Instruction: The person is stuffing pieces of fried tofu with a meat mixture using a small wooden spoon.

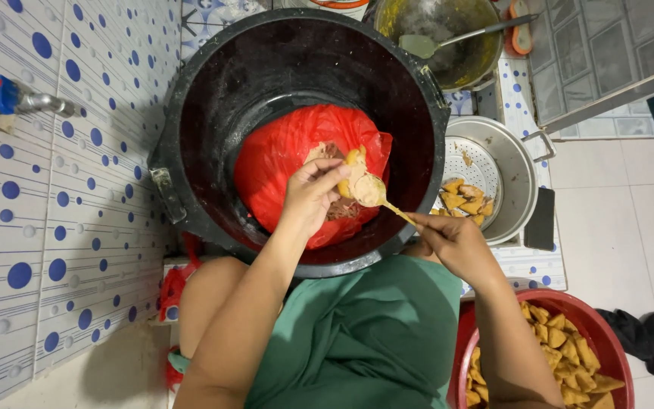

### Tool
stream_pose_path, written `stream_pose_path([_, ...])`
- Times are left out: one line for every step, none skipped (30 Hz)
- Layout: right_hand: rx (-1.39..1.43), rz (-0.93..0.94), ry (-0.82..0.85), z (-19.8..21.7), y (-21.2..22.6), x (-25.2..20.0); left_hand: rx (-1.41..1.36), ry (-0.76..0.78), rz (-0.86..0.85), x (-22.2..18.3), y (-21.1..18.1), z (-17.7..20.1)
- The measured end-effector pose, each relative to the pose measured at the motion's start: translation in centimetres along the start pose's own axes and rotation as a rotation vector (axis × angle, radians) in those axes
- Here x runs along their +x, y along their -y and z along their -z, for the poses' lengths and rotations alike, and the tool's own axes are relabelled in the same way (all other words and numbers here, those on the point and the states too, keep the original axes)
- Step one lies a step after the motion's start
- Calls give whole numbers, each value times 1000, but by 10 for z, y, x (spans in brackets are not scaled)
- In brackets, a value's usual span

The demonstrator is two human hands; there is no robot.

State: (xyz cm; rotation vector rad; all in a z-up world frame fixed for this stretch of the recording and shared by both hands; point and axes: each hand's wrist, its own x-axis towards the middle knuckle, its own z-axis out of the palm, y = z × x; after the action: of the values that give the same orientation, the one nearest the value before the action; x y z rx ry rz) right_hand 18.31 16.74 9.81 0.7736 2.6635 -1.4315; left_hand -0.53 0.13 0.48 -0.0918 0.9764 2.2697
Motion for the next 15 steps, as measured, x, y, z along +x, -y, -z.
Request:
stream_pose_path([0, 1, -1, 2, 2, -2, 0, 1, -1, 4, 3, 4])
stream_pose_path([-25, 4, -20, 4, 4, -3, -22, -3, -6, 8, 7, 7])
stream_pose_path([-51, 7, -39, 5, 6, -5, -44, -7, -12, 12, 10, 11])
stream_pose_path([-51, 8, -39, 5, 7, -4, -44, -7, -13, 11, 8, 9])
stream_pose_path([-43, 20, -47, 4, 8, -3, -50, -3, -11, 10, 6, 7])
stream_pose_path([-36, 33, -56, 3, 9, -2, -57, 0, -10, 9, 4, 5])
stream_pose_path([-35, 33, -58, 2, 10, -1, -56, 2, -10, 4, 0, 1])
stream_pose_path([-22, 53, -74, 2, 11, 1, -50, 27, 13, -1, -3, -3])
stream_pose_path([-9, 73, -90, 1, 12, 3, -45, 51, 36, -7, -6, -8])
stream_pose_path([-9, 73, -92, 0, 10, 3, -44, 53, 37, -4, -4, -3])
stream_pose_path([-18, 91, -112, 0, 8, 5, -37, 84, 67, -1, -1, 2])
stream_pose_path([-27, 108, -132, -1, 7, 6, -30, 114, 98, 2, 2, 7])
stream_pose_path([-28, 107, -131, -1, 14, 5, -31, 112, 98, 0, 0, 7])
stream_pose_path([-53, 125, -155, 0, 21, 5, -15, 137, 120, -1, -2, 7])
stream_pose_path([-77, 141, -182, 0, 28, 4, 1, 165, 143, -2, -3, 7])
